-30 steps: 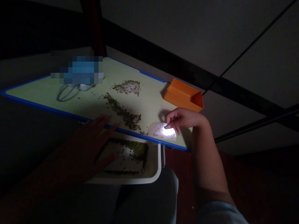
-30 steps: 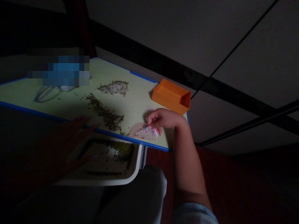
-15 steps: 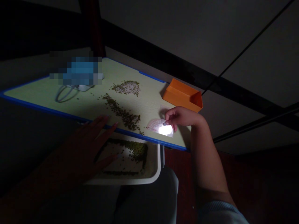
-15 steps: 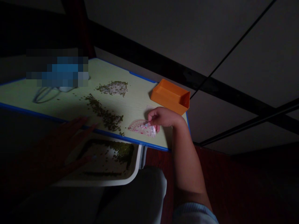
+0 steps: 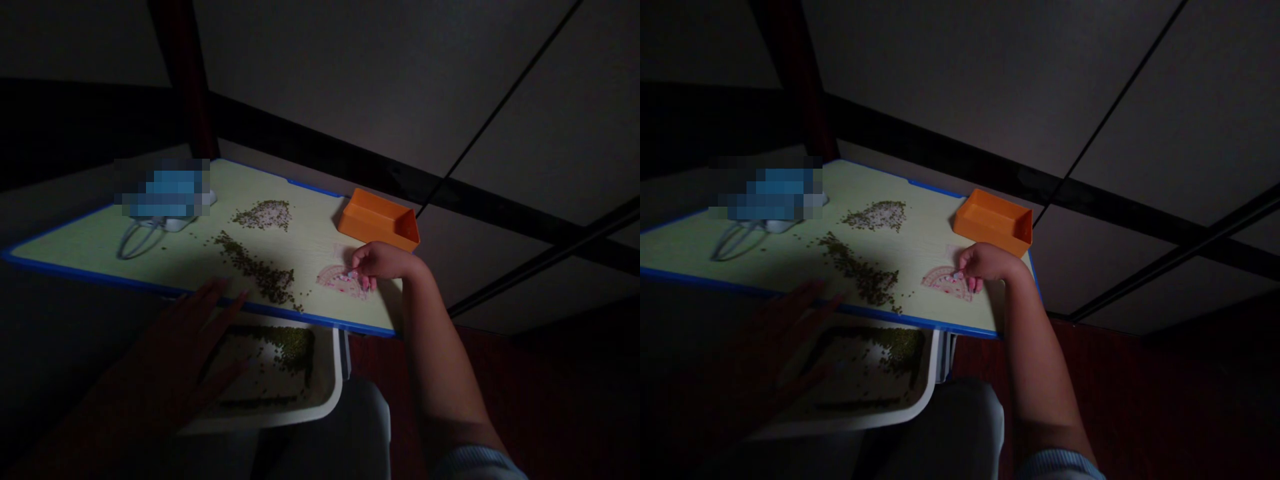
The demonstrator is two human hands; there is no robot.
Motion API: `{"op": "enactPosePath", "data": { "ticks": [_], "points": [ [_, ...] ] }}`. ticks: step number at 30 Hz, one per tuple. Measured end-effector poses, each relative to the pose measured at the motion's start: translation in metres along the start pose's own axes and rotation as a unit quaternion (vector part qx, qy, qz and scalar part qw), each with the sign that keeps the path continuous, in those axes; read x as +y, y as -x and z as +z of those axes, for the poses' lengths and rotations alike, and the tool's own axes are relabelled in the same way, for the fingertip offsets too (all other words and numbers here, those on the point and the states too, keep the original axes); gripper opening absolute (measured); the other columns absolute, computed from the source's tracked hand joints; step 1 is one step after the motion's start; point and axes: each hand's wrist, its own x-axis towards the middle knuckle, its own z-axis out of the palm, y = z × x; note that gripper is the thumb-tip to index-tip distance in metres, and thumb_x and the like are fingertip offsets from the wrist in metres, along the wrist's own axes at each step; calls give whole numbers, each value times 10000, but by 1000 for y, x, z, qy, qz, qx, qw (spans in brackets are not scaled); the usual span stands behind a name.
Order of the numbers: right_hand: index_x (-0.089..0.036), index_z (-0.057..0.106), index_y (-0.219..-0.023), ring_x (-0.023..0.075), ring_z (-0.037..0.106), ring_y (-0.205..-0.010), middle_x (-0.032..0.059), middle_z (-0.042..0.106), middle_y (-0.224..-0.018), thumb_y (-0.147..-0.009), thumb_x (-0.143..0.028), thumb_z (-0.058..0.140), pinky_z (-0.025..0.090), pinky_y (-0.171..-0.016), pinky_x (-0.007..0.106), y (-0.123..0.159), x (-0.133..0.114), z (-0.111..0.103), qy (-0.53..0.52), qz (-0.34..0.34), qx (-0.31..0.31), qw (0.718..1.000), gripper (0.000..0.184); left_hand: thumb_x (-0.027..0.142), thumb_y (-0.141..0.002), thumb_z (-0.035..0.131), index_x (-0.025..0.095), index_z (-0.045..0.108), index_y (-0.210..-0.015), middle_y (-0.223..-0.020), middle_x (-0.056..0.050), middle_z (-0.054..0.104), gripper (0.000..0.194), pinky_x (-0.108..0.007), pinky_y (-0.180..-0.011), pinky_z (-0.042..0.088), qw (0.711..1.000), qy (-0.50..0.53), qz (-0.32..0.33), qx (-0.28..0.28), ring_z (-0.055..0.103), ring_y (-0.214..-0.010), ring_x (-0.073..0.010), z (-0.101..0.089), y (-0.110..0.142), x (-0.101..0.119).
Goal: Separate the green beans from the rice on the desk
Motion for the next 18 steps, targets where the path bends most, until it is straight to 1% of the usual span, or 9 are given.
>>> {"op": "enactPosePath", "data": {
  "ticks": [2,5,8,10,12,15,18],
  "points": [
    [-164,545,-701,79,555,-417,-36,597,-483,-737,-164,558,453,-472,208,0,0,-1,-7,-2,3,1000,38,586,-760,445,302,186,-1436,-1556,-74,214,778,-481,-1063,378,1000,-3,-3,-2,263,-1406,-281,0,0,0],
    [-153,562,-708,77,553,-405,-32,601,-472,-729,-147,563,458,-470,204,2,0,-4,0,12,13,1000,22,591,-755,455,309,182,-1437,-1560,-70,199,787,-483,-1064,377,1000,2,-4,2,276,-1399,-293,0,0,0],
    [-156,559,-684,83,553,-396,-26,606,-468,-724,-125,554,454,-460,209,2,-1,-5,14,32,43,998,51,595,-746,472,308,201,-1433,-1556,-81,209,792,-485,-1075,364,1000,13,-3,-9,283,-1394,-303,-1,-1,0],
    [-163,544,-664,91,564,-405,-22,607,-475,-729,-128,540,455,-457,215,0,0,-4,19,33,60,998,75,600,-738,478,310,214,-1429,-1555,-82,210,794,-489,-1074,365,1000,20,-8,-8,285,-1393,-305,-2,-1,1],
    [-168,524,-647,103,580,-425,-18,602,-482,-739,-154,539,457,-456,221,-3,1,-2,21,18,69,997,94,604,-728,485,320,218,-1427,-1557,-67,210,800,-487,-1078,360,999,30,-14,0,282,-1394,-301,-2,-1,2],
    [-168,509,-653,112,595,-460,-17,588,-493,-742,-176,536,451,-460,218,-7,1,2,15,-19,72,997,93,594,-729,491,322,208,-1429,-1560,-51,205,802,-474,-1105,326,999,35,-20,-3,255,-1406,-289,-2,-1,2],
    [-160,528,-694,87,564,-460,-28,569,-516,-726,-131,504,430,-470,201,-10,1,5,15,-58,79,995,49,595,-742,472,317,195,-1432,-1564,-65,189,794,-481,-1094,334,1000,23,-13,-11,259,-1405,-297,0,0,2]
  ]
}}
